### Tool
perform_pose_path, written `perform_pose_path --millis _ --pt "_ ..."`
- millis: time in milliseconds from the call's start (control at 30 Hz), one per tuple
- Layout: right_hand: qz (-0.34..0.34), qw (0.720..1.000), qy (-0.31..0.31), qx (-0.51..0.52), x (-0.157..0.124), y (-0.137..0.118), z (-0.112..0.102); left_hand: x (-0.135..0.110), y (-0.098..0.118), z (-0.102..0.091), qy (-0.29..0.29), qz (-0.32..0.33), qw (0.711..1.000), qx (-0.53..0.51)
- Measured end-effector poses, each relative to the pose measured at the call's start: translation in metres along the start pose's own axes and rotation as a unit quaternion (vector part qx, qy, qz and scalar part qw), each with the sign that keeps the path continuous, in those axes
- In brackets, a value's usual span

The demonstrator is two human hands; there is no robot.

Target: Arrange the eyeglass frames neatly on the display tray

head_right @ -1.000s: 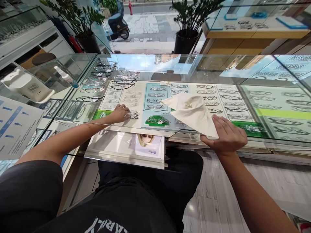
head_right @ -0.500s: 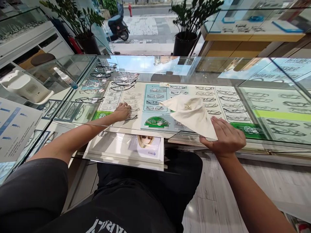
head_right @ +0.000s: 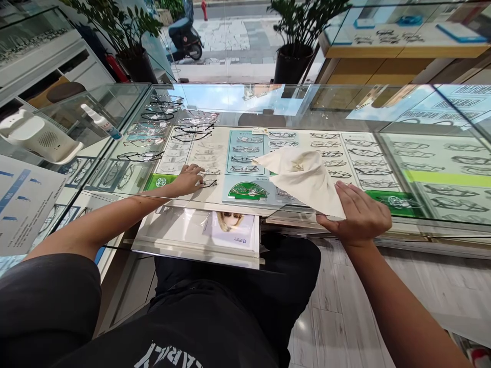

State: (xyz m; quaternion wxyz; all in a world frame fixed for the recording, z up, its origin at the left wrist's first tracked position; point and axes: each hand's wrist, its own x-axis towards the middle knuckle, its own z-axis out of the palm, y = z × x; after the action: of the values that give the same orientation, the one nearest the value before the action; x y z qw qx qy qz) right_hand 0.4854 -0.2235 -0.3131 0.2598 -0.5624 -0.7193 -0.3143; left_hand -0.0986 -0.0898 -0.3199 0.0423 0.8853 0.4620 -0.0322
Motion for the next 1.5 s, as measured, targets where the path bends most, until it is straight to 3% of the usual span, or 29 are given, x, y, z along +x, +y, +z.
perform_pose_path --millis 200,367,500,600,667,733,767,800,833,900,967,1033,1133,1200,1300,1433,1500 --pt "-0.006 1.000 0.014 0.008 0.004 -0.003 -0.002 -0.002 0.002 -0.002 -0.009 -0.001 1.000 0.002" --pt "-0.051 0.996 0.073 0.009 0.009 -0.006 -0.005 -0.009 0.007 -0.006 -0.022 -0.001 1.000 0.006" --pt "-0.037 0.998 0.059 0.004 0.009 -0.005 -0.004 -0.013 0.014 -0.014 -0.029 -0.010 0.999 0.013" --pt "-0.032 0.998 0.046 0.006 0.008 -0.006 -0.005 -0.022 0.034 -0.027 -0.024 -0.032 0.999 0.029" --pt "-0.016 1.000 0.024 0.006 0.008 -0.006 -0.006 -0.036 0.058 -0.043 -0.062 -0.042 0.997 0.033" --pt "0.014 1.000 -0.012 0.007 0.008 -0.007 -0.007 -0.054 0.087 -0.067 -0.172 -0.009 0.985 -0.007" --pt "0.028 0.999 -0.025 0.010 0.008 -0.007 -0.007 -0.064 0.102 -0.082 -0.242 0.013 0.969 -0.054" --pt "0.037 0.999 -0.033 0.015 0.007 -0.007 -0.007 -0.072 0.115 -0.099 -0.275 0.047 0.953 -0.119" --pt "0.041 0.998 -0.034 0.021 0.007 -0.006 -0.007 -0.078 0.125 -0.117 -0.283 0.082 0.942 -0.161" --pt "0.039 0.998 -0.026 0.030 0.007 -0.007 -0.007 -0.082 0.135 -0.156 -0.245 0.113 0.943 -0.195" --pt "0.036 0.999 -0.024 0.031 0.008 -0.007 -0.008 -0.073 0.128 -0.192 -0.179 0.102 0.960 -0.192" --pt "0.030 0.999 -0.019 0.029 0.010 -0.009 -0.010 -0.055 0.105 -0.220 -0.128 0.074 0.972 -0.182" --pt "0.002 1.000 0.010 0.028 0.013 -0.012 -0.013 -0.021 0.057 -0.242 -0.049 0.010 0.991 -0.123" --pt "-0.018 0.999 0.027 0.026 0.015 -0.014 -0.015 -0.001 0.027 -0.246 0.000 -0.043 0.998 -0.055" --pt "-0.002 1.000 0.008 0.026 0.017 -0.015 -0.016 0.023 -0.007 -0.240 0.014 -0.071 0.997 0.021" --pt "0.041 0.997 -0.051 0.036 0.015 -0.015 -0.017 0.046 -0.031 -0.227 0.044 -0.010 0.996 0.073" --pt "0.034 0.998 -0.044 0.038 0.014 -0.015 -0.016 0.054 -0.037 -0.222 0.053 0.011 0.995 0.081"
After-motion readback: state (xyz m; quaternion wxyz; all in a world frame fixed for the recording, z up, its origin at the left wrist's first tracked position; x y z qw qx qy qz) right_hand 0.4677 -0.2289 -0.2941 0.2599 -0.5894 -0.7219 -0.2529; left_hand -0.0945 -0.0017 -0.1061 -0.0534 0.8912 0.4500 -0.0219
